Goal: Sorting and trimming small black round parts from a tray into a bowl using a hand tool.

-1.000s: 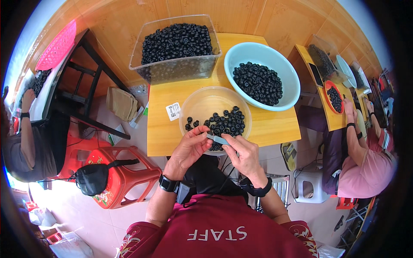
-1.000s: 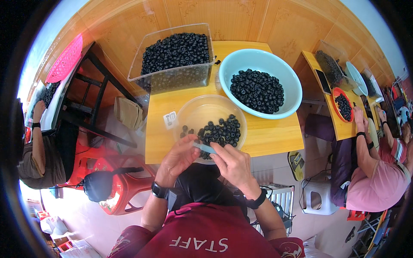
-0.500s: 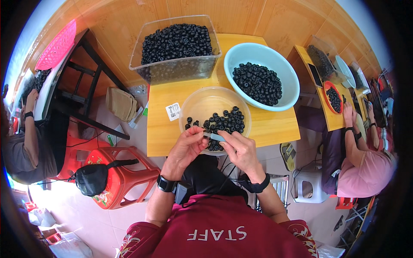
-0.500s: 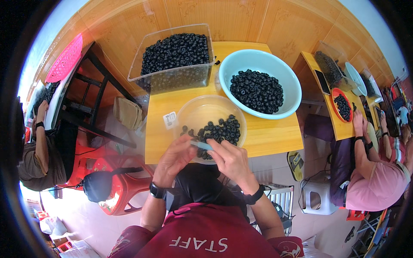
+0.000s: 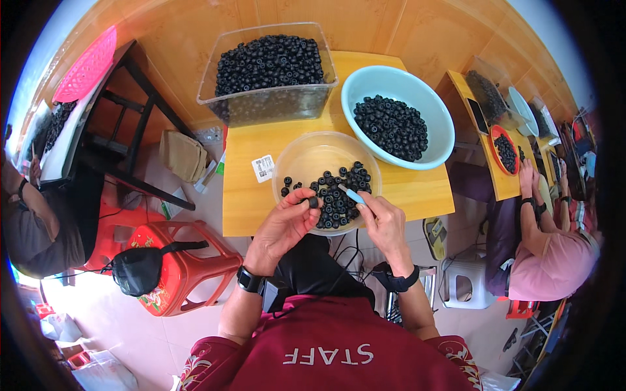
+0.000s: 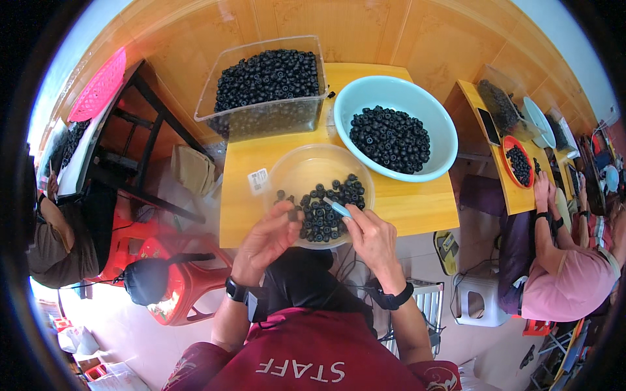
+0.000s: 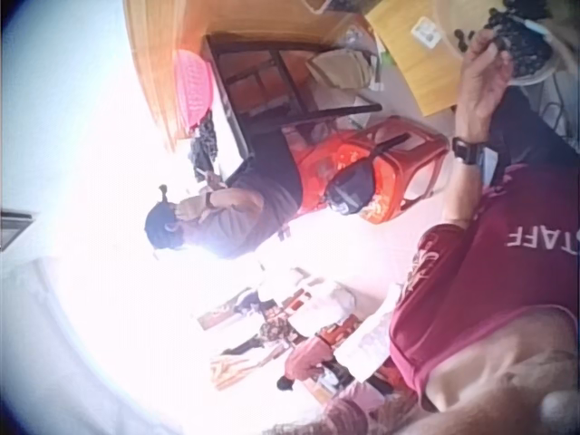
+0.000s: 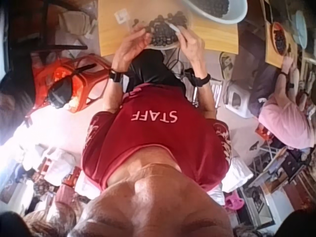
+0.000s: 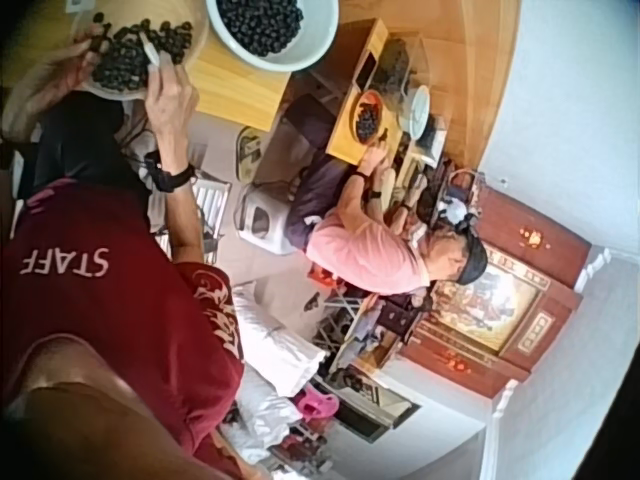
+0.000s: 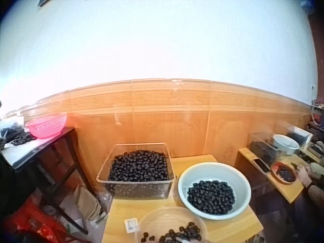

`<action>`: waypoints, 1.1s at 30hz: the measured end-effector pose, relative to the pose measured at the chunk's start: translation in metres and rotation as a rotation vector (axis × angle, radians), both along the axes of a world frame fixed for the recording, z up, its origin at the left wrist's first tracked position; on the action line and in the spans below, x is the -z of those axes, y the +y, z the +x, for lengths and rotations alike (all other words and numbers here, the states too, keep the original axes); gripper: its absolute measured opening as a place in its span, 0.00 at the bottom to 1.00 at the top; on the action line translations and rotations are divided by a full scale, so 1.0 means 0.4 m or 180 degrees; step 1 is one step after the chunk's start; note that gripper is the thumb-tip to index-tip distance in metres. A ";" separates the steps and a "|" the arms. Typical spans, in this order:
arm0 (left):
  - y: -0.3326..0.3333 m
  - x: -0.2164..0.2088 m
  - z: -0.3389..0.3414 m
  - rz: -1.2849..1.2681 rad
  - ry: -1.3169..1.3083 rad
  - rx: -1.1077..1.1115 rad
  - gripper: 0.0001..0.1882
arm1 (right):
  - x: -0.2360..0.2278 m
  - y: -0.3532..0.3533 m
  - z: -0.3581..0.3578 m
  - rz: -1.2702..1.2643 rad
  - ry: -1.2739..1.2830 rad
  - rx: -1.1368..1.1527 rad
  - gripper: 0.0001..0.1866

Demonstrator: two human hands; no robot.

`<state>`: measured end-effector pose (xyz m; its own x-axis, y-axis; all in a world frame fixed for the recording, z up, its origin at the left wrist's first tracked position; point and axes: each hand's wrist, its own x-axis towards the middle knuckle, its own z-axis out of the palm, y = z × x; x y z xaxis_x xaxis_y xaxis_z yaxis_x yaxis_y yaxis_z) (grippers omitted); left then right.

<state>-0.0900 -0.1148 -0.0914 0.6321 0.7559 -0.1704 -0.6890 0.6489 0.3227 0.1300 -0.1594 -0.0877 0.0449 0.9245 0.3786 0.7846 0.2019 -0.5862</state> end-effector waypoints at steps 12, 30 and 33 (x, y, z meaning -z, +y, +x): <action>0.013 -0.020 0.028 -0.0191 0.0846 -0.0496 0.09 | -0.008 -0.022 -0.006 0.0149 -0.0250 0.0016 0.13; 0.240 -0.088 0.203 0.1035 0.1157 0.0028 0.15 | 0.154 -0.047 0.152 -0.0224 0.2504 0.1331 0.14; 0.301 -0.179 0.236 0.1515 0.1331 0.0188 0.19 | 0.150 -0.045 0.146 -0.0310 0.2545 0.1316 0.15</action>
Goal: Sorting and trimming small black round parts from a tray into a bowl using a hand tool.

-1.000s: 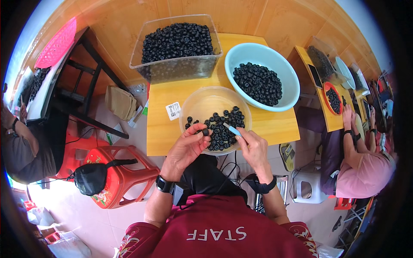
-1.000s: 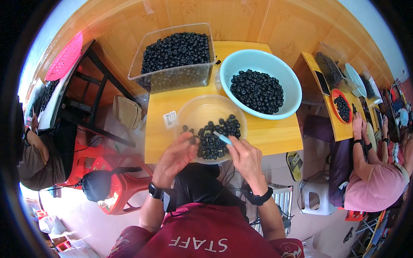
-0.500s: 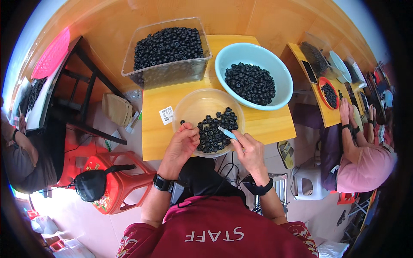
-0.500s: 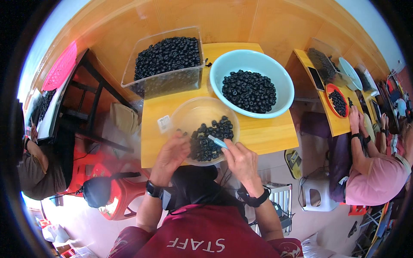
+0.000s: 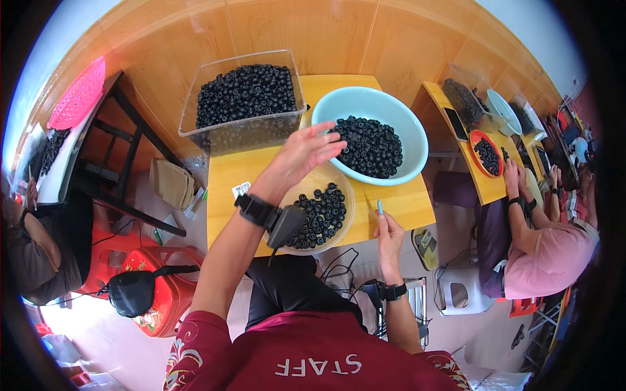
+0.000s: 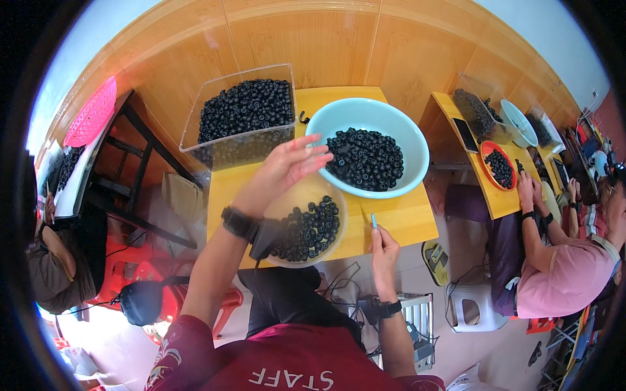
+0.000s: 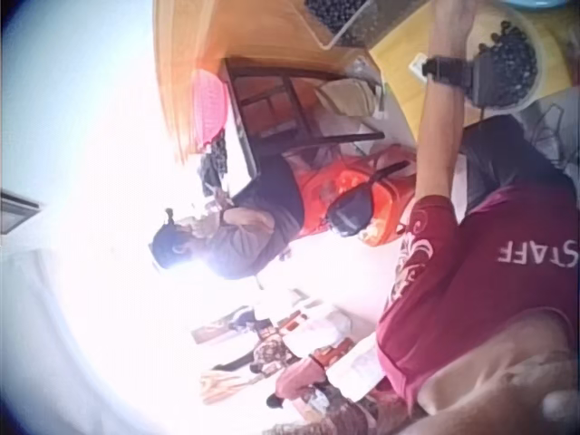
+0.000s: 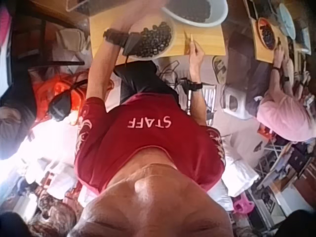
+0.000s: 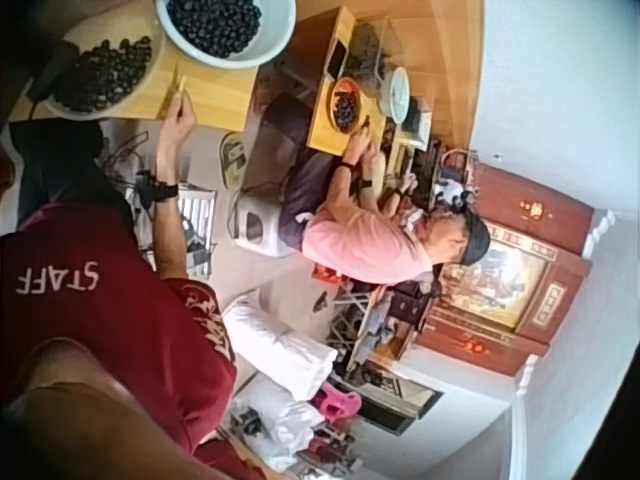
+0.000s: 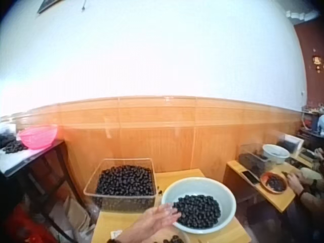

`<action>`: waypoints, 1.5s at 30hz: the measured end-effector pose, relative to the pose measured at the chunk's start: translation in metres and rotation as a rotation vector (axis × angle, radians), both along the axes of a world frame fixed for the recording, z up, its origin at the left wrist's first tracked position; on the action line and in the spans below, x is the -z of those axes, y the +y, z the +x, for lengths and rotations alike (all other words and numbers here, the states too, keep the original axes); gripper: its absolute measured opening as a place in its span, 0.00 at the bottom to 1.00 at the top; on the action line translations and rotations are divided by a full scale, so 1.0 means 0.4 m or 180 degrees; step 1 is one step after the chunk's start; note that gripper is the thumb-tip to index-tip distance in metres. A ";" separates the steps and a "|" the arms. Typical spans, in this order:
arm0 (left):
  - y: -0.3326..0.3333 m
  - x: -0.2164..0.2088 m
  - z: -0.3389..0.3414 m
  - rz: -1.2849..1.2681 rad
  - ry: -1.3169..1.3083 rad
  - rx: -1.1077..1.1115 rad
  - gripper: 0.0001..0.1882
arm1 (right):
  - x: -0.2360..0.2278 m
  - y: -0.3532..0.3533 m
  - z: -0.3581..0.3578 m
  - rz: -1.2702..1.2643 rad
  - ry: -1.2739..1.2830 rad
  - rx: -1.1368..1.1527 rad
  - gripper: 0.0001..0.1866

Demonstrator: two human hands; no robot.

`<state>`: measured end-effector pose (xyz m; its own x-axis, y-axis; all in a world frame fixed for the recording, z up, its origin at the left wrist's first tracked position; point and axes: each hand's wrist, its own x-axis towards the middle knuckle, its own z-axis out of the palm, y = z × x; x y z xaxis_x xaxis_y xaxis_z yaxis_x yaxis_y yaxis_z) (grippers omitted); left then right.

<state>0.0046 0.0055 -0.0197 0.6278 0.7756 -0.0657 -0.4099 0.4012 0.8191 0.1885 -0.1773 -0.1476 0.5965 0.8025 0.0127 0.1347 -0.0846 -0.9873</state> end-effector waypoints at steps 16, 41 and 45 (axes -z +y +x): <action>-0.069 0.203 -0.266 0.3488 0.4080 -0.0575 0.10 | 0.021 0.001 0.002 0.0083 -0.0312 0.0031 0.13; -0.228 0.125 -0.231 -0.0202 0.0047 -0.0292 0.12 | -0.121 -0.026 -0.115 0.0187 -0.0672 -0.0716 0.12; -0.270 0.172 -0.204 -0.0501 -0.0372 -0.0423 0.12 | -0.177 -0.016 -0.167 0.0566 -0.1265 -0.1252 0.11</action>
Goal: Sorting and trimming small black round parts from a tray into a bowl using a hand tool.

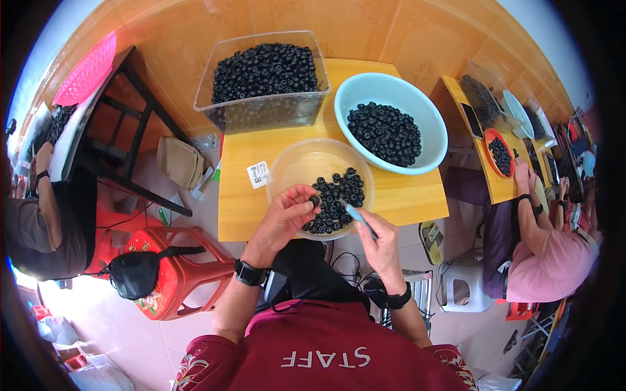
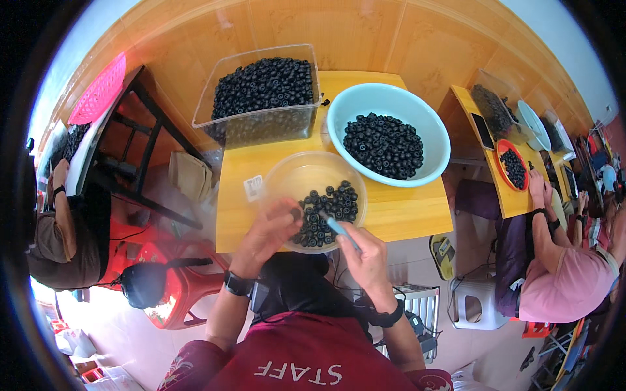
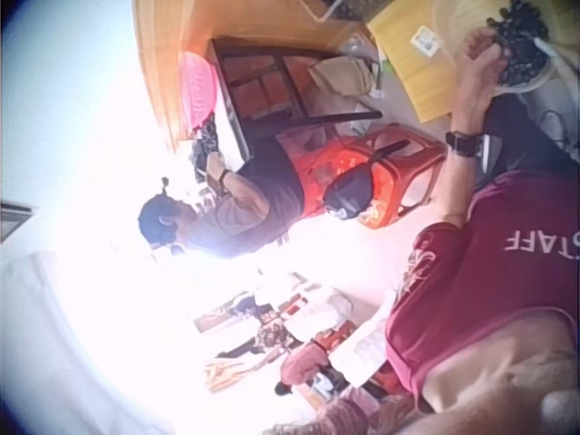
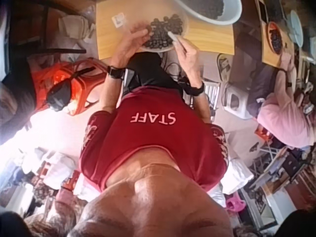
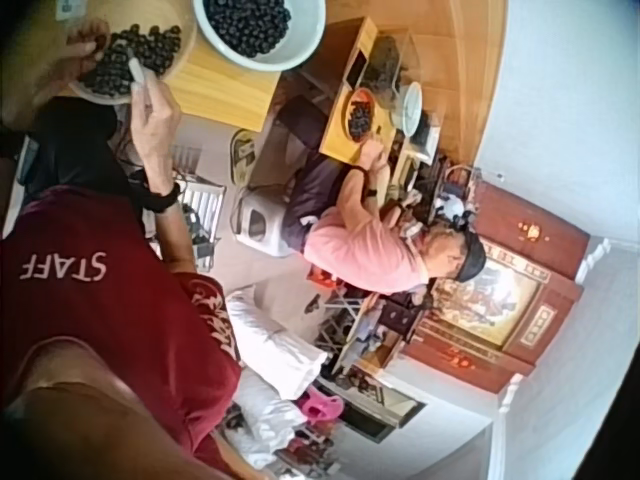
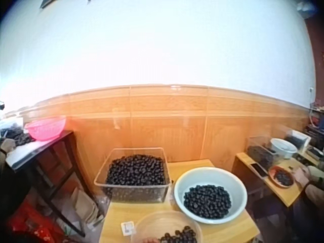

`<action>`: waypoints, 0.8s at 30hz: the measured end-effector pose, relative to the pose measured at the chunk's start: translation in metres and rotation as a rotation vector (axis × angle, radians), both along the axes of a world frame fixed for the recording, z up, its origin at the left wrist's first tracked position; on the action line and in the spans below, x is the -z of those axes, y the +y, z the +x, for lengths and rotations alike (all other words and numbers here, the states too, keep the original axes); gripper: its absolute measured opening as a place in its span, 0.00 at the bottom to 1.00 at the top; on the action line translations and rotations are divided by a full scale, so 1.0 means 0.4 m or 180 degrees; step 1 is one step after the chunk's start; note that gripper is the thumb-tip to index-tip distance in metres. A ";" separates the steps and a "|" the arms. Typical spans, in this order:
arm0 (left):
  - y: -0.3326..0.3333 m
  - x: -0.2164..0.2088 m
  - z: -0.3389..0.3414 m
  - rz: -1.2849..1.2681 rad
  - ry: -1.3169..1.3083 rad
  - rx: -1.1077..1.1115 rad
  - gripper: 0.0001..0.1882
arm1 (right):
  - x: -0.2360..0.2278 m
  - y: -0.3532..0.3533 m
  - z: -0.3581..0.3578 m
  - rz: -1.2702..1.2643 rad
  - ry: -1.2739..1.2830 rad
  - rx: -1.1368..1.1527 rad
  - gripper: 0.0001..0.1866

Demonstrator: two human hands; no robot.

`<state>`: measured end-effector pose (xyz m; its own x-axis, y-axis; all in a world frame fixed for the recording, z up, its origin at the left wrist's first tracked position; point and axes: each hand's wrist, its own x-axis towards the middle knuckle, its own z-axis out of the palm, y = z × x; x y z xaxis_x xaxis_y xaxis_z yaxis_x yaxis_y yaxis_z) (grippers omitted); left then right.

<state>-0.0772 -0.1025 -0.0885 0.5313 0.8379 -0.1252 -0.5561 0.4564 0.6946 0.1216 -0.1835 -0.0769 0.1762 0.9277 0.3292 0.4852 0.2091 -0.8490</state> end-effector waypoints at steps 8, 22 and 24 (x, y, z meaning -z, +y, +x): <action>-0.026 0.032 0.007 -0.0392 -0.0497 0.0141 0.12 | -0.032 0.008 -0.038 0.0048 -0.0760 -0.0384 0.13; -0.032 0.035 -0.001 -0.0455 -0.0521 0.0049 0.10 | -0.033 0.021 -0.040 0.0329 -0.1033 -0.0499 0.14; -0.032 0.031 -0.001 -0.0481 -0.0513 0.0067 0.09 | -0.035 0.023 -0.038 0.0364 -0.1068 -0.0514 0.14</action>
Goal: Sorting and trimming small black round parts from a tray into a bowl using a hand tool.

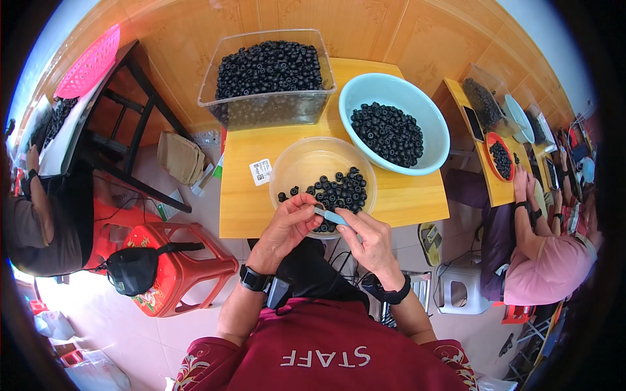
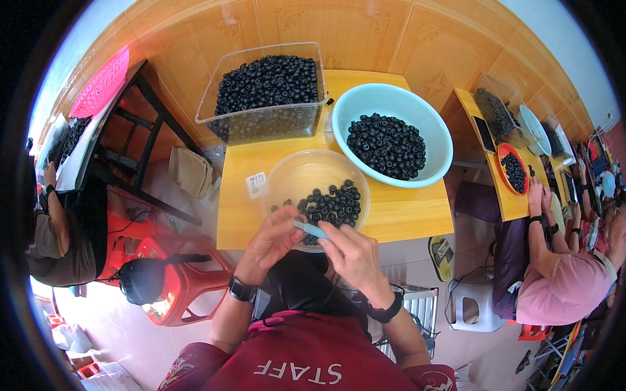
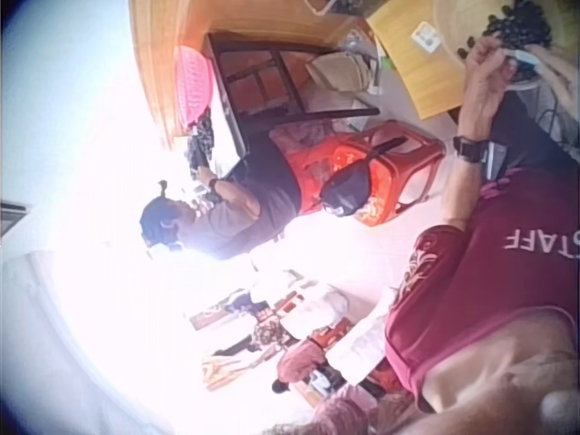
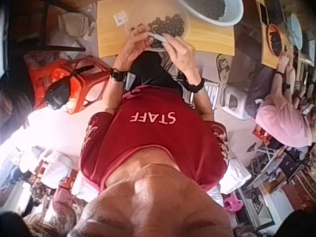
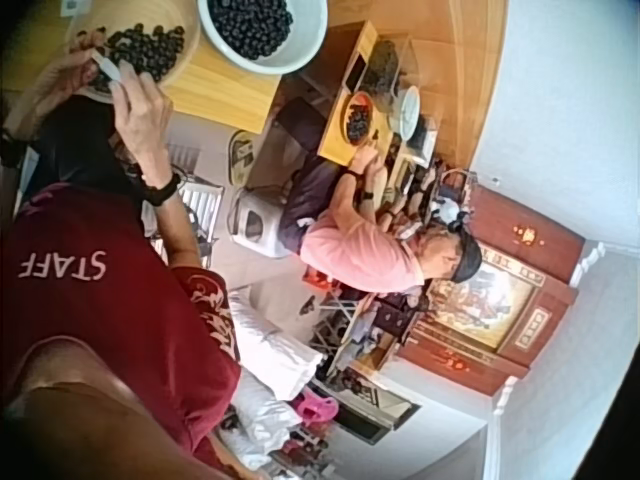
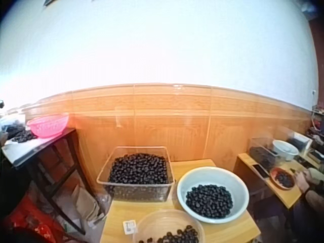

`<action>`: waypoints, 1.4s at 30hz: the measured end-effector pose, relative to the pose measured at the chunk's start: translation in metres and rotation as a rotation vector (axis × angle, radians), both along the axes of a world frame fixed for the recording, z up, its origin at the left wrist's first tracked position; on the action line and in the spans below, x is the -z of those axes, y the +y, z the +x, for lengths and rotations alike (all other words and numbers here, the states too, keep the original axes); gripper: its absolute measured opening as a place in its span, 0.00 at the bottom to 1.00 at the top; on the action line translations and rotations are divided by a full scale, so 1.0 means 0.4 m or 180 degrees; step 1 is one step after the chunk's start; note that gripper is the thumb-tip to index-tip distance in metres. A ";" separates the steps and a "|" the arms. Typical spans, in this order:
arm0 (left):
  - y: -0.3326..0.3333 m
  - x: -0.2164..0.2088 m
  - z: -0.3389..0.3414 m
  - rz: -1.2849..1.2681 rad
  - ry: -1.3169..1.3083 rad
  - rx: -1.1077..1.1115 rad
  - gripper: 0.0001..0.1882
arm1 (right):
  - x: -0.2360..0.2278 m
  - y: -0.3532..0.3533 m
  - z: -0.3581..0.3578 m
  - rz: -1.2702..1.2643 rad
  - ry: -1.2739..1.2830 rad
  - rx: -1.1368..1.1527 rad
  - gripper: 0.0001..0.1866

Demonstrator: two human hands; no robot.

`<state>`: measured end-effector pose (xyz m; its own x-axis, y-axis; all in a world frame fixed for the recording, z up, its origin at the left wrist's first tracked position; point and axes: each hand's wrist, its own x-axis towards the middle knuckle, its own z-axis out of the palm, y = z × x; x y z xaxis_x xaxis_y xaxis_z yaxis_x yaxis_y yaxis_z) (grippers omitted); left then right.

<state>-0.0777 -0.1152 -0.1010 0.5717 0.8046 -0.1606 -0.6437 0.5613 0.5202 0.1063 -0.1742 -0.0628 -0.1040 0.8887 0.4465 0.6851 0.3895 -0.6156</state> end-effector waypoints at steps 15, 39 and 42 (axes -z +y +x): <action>-0.006 -0.039 -0.022 0.0251 -0.0166 0.0346 0.08 | 0.060 0.059 0.056 -0.0110 -0.0227 0.0505 0.10; 0.047 -0.012 0.032 -0.0535 0.0376 -0.0223 0.07 | 0.075 0.016 0.084 -0.0377 -0.0196 0.0875 0.13; 0.061 0.000 0.040 -0.0429 0.0320 -0.0098 0.06 | 0.091 0.011 0.101 -0.0348 0.0173 0.1027 0.14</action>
<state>-0.0616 -0.0907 -0.1009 0.5228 0.7888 -0.3234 -0.6101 0.6111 0.5043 0.1468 -0.1698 -0.0991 0.2114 0.9149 0.3440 0.7272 0.0879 -0.6807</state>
